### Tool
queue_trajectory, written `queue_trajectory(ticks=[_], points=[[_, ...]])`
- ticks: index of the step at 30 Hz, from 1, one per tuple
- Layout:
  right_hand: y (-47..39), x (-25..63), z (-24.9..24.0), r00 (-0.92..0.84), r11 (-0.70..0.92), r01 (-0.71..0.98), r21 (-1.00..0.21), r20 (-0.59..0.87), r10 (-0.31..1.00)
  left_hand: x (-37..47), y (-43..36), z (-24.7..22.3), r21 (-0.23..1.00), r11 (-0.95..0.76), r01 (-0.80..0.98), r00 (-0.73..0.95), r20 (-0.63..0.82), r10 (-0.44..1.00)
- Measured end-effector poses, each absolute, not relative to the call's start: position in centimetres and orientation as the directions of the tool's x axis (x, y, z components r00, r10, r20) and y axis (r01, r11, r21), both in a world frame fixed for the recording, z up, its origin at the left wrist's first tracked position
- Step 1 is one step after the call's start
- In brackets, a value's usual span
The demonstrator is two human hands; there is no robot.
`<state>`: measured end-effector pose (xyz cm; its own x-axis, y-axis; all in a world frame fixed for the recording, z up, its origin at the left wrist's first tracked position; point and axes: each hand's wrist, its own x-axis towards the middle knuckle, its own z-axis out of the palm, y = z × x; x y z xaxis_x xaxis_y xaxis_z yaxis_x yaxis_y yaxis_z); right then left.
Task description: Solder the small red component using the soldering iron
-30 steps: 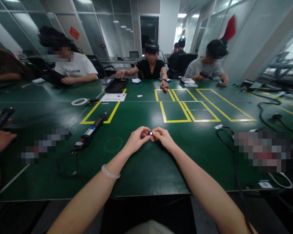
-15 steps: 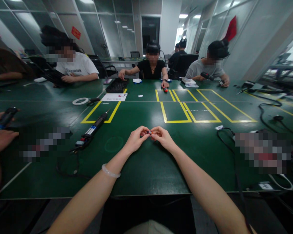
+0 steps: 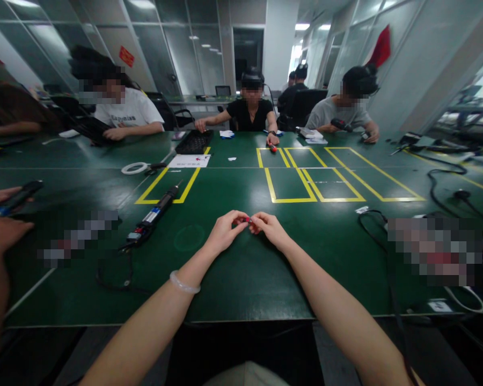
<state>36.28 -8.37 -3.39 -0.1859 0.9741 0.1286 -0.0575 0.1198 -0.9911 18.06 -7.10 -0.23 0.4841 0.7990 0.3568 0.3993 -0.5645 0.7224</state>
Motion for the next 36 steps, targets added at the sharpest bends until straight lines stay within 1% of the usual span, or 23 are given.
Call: queue_trajectory(ticks=[2,5,9,16,21,26,31,36], points=[[-8.41,36.19,-3.40,-0.185,0.121,-0.090,-0.989,0.136,0.973,17.98,-7.01,-0.29,0.748,-0.527,0.403,0.459,0.333,0.824],[-8.46,36.05,-3.50,-0.197,0.163,-0.154,-0.975,0.192,0.962,17.83,-6.73,-0.56,0.802,-0.456,0.387,0.433,0.279,0.857],[-8.42,36.01,-3.67,-0.199,0.213,-0.158,-0.964,0.242,0.950,17.80,-6.50,-0.85,0.844,-0.388,0.371,0.431,0.214,0.877],[-8.35,36.19,-3.65,-0.187,0.188,-0.134,-0.973,0.211,0.959,18.00,-6.69,-0.85,0.853,-0.397,0.340,0.448,0.224,0.866],[-8.27,36.22,-3.69,-0.178,0.173,-0.133,-0.976,0.195,0.965,18.06,-6.75,-0.97,0.867,-0.418,0.271,0.459,0.265,0.848],[-8.30,36.21,-3.63,-0.176,0.161,-0.137,-0.977,0.184,0.967,18.11,-6.96,-0.82,0.857,-0.440,0.270,0.470,0.281,0.837],[-8.27,36.17,-3.83,-0.182,0.200,-0.132,-0.971,0.222,0.958,17.98,-6.84,-0.84,0.858,-0.437,0.271,0.468,0.280,0.839],[-8.18,36.15,-4.22,-0.200,0.255,-0.034,-0.966,0.257,0.946,17.92,-6.69,-0.86,0.831,-0.451,0.324,0.492,0.259,0.831]])
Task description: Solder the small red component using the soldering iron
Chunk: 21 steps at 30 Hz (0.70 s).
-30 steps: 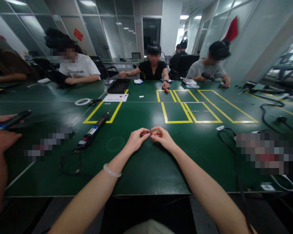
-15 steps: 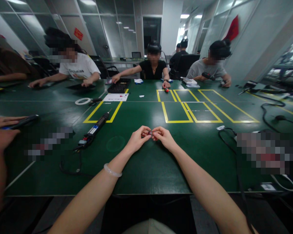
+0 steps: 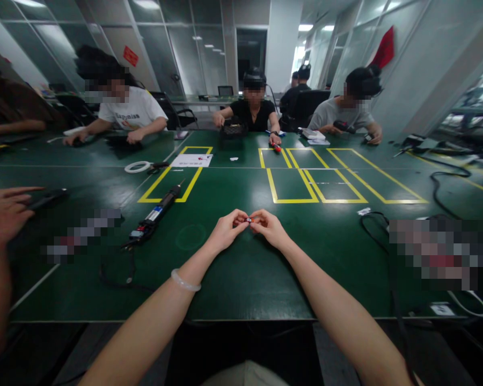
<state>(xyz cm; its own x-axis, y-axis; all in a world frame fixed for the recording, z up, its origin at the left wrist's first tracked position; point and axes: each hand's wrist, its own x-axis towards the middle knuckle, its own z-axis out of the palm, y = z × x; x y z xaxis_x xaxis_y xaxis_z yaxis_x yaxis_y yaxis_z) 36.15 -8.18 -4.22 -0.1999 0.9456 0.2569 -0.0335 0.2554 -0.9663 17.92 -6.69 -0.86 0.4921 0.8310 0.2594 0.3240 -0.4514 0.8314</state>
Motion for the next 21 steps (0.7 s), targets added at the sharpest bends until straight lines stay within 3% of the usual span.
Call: queue_trajectory(ticks=[7,11,16,19,21], points=[[-8.0,36.2,-4.4,-0.193,0.244,-0.014,-0.970,0.242,0.951,14.7,-6.6,1.0,0.689,-0.505,0.520,0.457,0.275,0.846],[-8.0,36.2,-4.6,-0.184,0.251,0.027,-0.968,0.242,0.953,8.4,-6.5,2.0,0.439,-0.482,0.758,0.408,0.258,0.876],[-8.1,36.1,-4.6,-0.183,0.251,0.053,-0.967,0.237,0.954,-2.4,-6.1,1.2,0.140,-0.113,0.984,0.079,0.226,0.971],[-8.1,36.0,-4.7,-0.202,0.261,0.066,-0.963,0.243,0.949,-7.5,-6.2,0.5,0.068,0.051,0.996,-0.063,0.180,0.982],[-8.1,36.0,-4.8,-0.203,0.274,0.083,-0.958,0.253,0.946,-9.4,-6.2,0.5,0.075,0.076,0.994,-0.081,0.069,0.994]])
